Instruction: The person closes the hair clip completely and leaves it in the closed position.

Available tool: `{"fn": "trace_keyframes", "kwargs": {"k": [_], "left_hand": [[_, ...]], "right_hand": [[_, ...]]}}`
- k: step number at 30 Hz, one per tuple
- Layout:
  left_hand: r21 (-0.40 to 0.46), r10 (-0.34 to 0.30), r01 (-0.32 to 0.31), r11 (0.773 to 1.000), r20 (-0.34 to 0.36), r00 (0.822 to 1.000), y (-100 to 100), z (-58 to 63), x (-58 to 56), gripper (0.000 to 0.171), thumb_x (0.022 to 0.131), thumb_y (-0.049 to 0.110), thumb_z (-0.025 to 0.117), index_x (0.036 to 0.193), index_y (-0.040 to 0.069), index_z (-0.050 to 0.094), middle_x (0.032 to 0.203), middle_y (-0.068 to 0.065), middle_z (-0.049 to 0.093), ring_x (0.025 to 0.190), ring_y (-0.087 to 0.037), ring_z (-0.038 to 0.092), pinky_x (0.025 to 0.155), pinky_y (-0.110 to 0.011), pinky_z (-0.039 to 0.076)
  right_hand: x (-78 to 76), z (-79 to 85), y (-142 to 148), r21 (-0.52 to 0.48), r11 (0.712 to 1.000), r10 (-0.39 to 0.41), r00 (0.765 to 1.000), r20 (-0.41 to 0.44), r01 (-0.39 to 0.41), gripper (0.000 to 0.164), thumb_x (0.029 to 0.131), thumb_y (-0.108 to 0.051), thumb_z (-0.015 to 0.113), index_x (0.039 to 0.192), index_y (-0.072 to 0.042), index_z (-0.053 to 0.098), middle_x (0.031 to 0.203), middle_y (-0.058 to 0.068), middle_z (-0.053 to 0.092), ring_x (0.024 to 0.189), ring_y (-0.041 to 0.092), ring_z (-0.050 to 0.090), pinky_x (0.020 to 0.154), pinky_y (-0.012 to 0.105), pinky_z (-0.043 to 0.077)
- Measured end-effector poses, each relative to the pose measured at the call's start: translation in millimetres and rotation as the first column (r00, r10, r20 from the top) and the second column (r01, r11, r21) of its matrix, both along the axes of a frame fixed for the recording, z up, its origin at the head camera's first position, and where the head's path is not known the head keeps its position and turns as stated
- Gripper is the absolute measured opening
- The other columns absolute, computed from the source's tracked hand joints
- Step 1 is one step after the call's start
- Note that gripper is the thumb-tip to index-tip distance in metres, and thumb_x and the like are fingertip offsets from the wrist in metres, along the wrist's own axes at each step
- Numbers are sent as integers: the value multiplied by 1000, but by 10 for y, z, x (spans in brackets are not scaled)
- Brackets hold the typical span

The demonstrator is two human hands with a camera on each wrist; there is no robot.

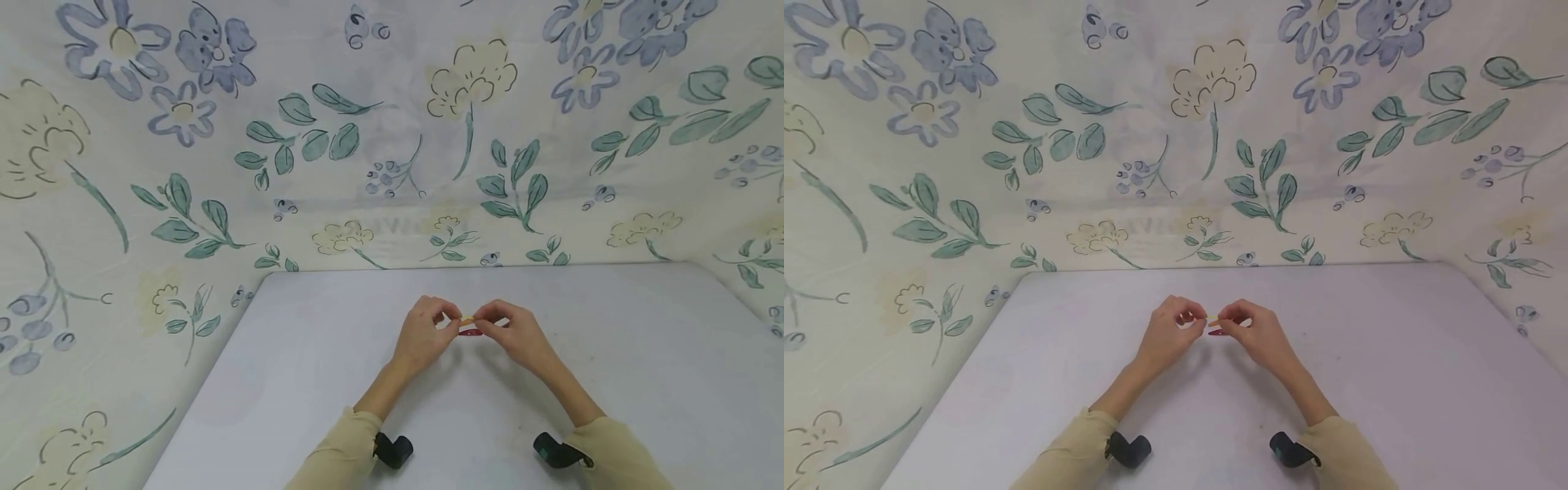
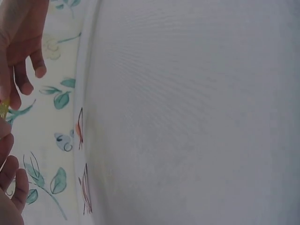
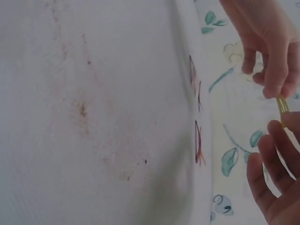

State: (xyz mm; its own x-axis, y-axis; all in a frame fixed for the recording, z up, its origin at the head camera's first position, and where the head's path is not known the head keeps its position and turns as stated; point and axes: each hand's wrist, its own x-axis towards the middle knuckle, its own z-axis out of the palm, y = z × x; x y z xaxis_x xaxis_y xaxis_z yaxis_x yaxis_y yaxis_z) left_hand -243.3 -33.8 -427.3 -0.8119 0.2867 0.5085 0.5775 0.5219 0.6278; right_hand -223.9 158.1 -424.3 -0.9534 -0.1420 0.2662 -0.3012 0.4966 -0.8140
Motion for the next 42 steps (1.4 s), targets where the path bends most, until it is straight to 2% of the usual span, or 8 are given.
{"fn": "trace_keyframes", "kwargs": {"k": [4,9,16,19,23,30,36,42], "left_hand": [[-86,5,-2,996,36,999,20,-6,-6,6,87,11,73,92,12,71,86,2,65,89,-19,56,76,-27,50],[-152,9,2,988,69,998,52,-36,-29,10,87,14,73,97,12,71,90,1,66,89,-15,54,77,-25,50],[-241,18,-3,970,59,998,72,-40,-43,13,86,15,73,99,11,72,89,1,68,87,-16,55,72,-24,47],[-315,33,-20,949,34,999,75,-41,-45,12,85,18,74,96,12,73,87,2,68,85,-15,55,70,-24,47],[-421,48,-43,906,1,999,78,-49,-61,11,85,21,75,92,13,74,86,3,68,84,-14,56,70,-23,47],[-532,49,-34,846,15,999,94,-66,-114,8,84,24,75,88,17,74,86,6,67,84,-13,55,69,-24,46],[-572,36,-15,820,25,999,108,-89,-140,6,82,23,76,85,18,74,84,8,66,81,-11,54,66,-24,44],[-605,9,3,796,17,1000,123,-91,-129,6,82,22,76,86,18,74,85,8,67,82,-11,54,67,-25,45]], "right_hand": [[-25,-10,20,42,999,-8,1000,7,8,11,91,-8,69,102,-6,69,94,5,68,87,20,60,76,31,51],[-67,-46,30,133,991,-6,1000,-15,8,22,89,-7,70,111,-4,69,96,6,69,86,21,60,73,28,51],[-94,-90,6,277,961,-5,998,-63,22,21,87,-10,75,107,-7,72,99,4,71,89,20,62,79,35,53],[-92,-99,14,313,949,-11,999,-53,27,20,86,-11,75,106,-8,73,98,3,70,90,21,60,80,36,52],[-97,-109,27,364,931,-13,1000,-18,18,21,87,-10,74,107,-7,72,100,4,69,90,21,59,80,37,52],[-117,-137,10,424,905,-16,998,54,-8,20,87,-10,74,106,-4,71,101,4,67,93,21,59,83,39,53],[-145,-154,-19,457,888,1,997,80,-37,14,86,-7,71,100,-7,73,97,3,66,90,20,58,84,40,52],[-149,-165,-19,509,859,28,998,63,-56,12,84,-7,73,96,-7,73,93,3,65,87,20,59,82,41,52]]}}
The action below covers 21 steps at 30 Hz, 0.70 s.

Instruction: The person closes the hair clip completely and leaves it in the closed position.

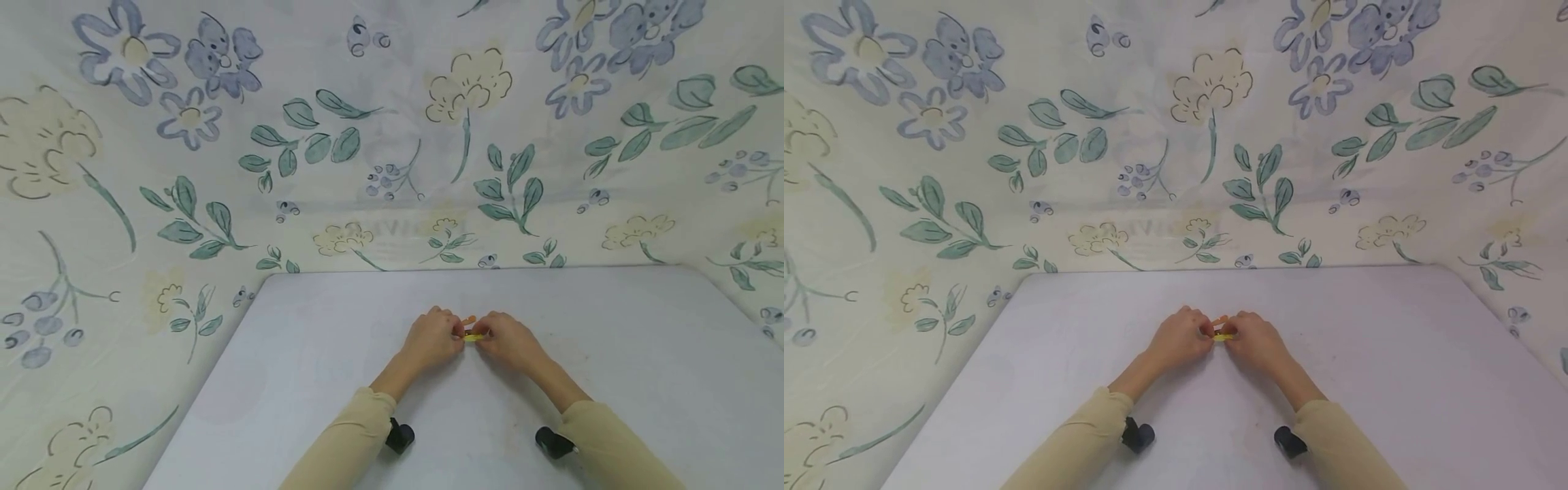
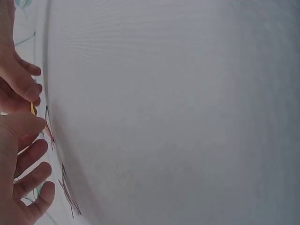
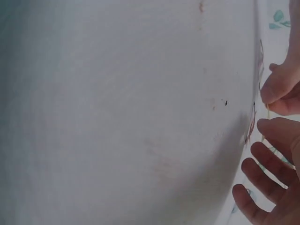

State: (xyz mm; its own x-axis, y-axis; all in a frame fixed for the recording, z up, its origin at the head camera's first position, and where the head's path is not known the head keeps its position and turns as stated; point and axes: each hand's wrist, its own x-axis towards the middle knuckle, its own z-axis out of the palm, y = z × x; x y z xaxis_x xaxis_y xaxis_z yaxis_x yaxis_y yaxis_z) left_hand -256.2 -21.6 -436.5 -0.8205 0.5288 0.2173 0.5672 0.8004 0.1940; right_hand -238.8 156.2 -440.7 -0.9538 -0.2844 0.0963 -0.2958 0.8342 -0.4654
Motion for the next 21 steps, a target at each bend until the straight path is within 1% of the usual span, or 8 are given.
{"fn": "trace_keyframes", "kwargs": {"k": [4,7,10,14,18,21], "left_hand": [[-14,-12,12,1000,-5,1000,-3,4,7,6,82,22,76,86,18,75,86,7,68,81,-11,54,66,-24,44],[-32,-11,11,999,-12,1000,-3,9,12,5,82,21,75,86,18,75,86,7,68,81,-11,55,66,-25,44],[-63,-6,5,998,-5,1000,-3,6,16,5,83,21,73,87,18,75,88,7,68,82,-11,55,67,-25,45],[-82,0,1,997,8,1000,-6,-2,25,6,84,21,72,89,19,75,90,7,69,84,-11,55,68,-26,45],[-77,4,-4,997,8,1000,-18,1,35,6,84,21,73,89,19,75,89,7,68,83,-11,55,68,-26,45],[-72,9,-9,997,9,1000,-29,4,44,5,84,21,74,88,19,75,88,7,68,83,-11,54,68,-25,45]], "right_hand": [[-7,-4,-8,16,1000,8,1000,5,-8,13,84,-6,73,96,-7,73,90,2,65,86,19,59,81,42,52],[-15,-17,-14,26,1000,18,1000,-8,-18,13,83,-6,73,96,-7,73,89,2,65,85,19,59,80,41,52],[-23,-32,-22,40,999,28,999,-26,-27,13,82,-6,74,95,-7,73,88,2,65,84,19,60,79,41,52],[-21,-40,-28,54,998,30,999,-37,-28,14,81,-5,74,95,-7,73,88,1,66,85,19,61,80,41,52],[-11,-31,-34,57,998,22,999,-36,-20,15,82,-4,74,96,-6,73,88,1,66,86,20,61,83,41,53],[-4,-13,-42,53,999,12,1000,-18,-11,15,82,-4,74,97,-6,73,89,1,66,87,20,61,84,41,53]]}}
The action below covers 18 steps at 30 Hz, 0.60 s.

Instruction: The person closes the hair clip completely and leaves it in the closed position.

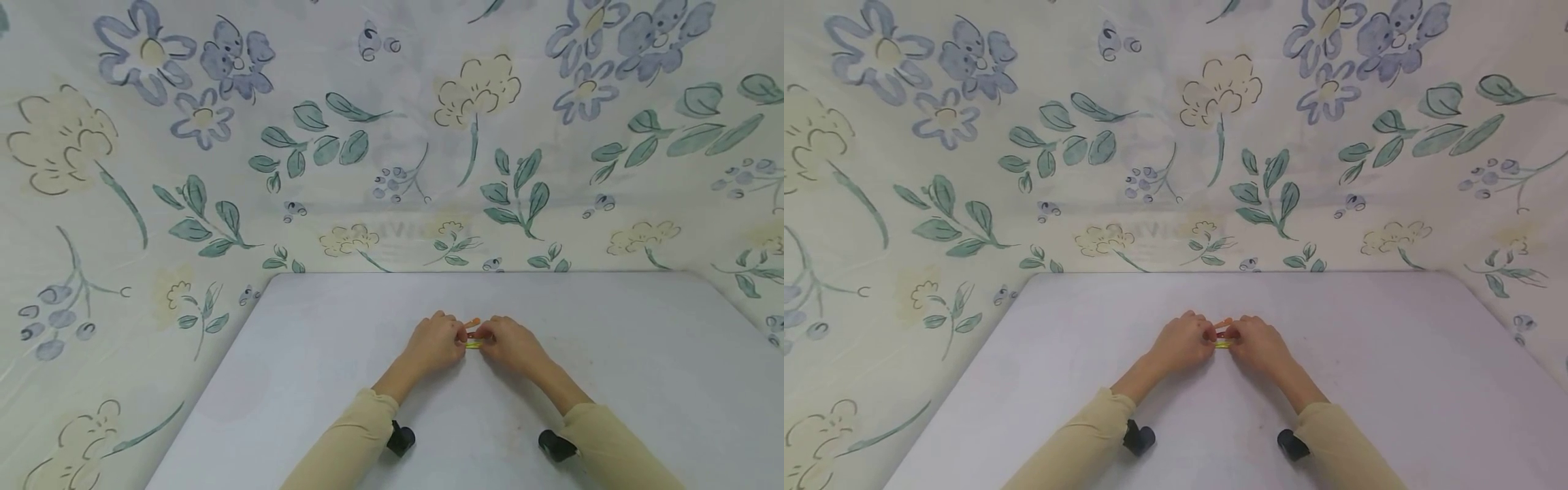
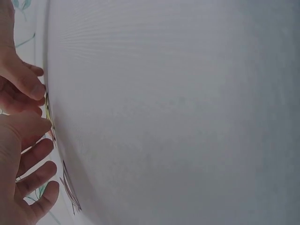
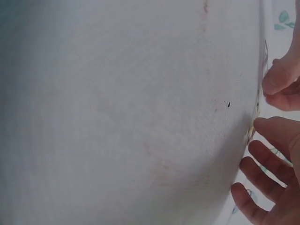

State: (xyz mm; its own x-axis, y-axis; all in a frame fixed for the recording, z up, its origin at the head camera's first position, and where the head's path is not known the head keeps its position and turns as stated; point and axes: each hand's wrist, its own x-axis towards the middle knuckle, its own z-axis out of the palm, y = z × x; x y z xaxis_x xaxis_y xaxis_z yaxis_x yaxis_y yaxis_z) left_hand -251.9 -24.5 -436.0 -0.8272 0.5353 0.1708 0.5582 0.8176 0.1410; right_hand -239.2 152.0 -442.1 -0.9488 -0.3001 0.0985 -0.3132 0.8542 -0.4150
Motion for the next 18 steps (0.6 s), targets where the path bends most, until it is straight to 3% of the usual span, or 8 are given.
{"fn": "trace_keyframes", "kwargs": {"k": [12,18], "left_hand": [[55,23,-26,998,41,999,-10,20,6,5,86,20,72,90,18,74,86,8,66,83,-10,53,69,-24,45],[121,43,-53,991,88,995,-76,85,-30,7,88,23,71,92,18,74,86,8,63,85,-11,52,70,-24,45]], "right_hand": [[-23,31,80,-24,999,-23,997,71,24,16,85,-8,73,102,-9,73,92,0,65,85,18,57,83,40,52],[-4,146,177,-85,996,-1,998,64,6,15,90,-11,68,104,-7,71,94,2,65,85,18,56,76,36,51]]}}
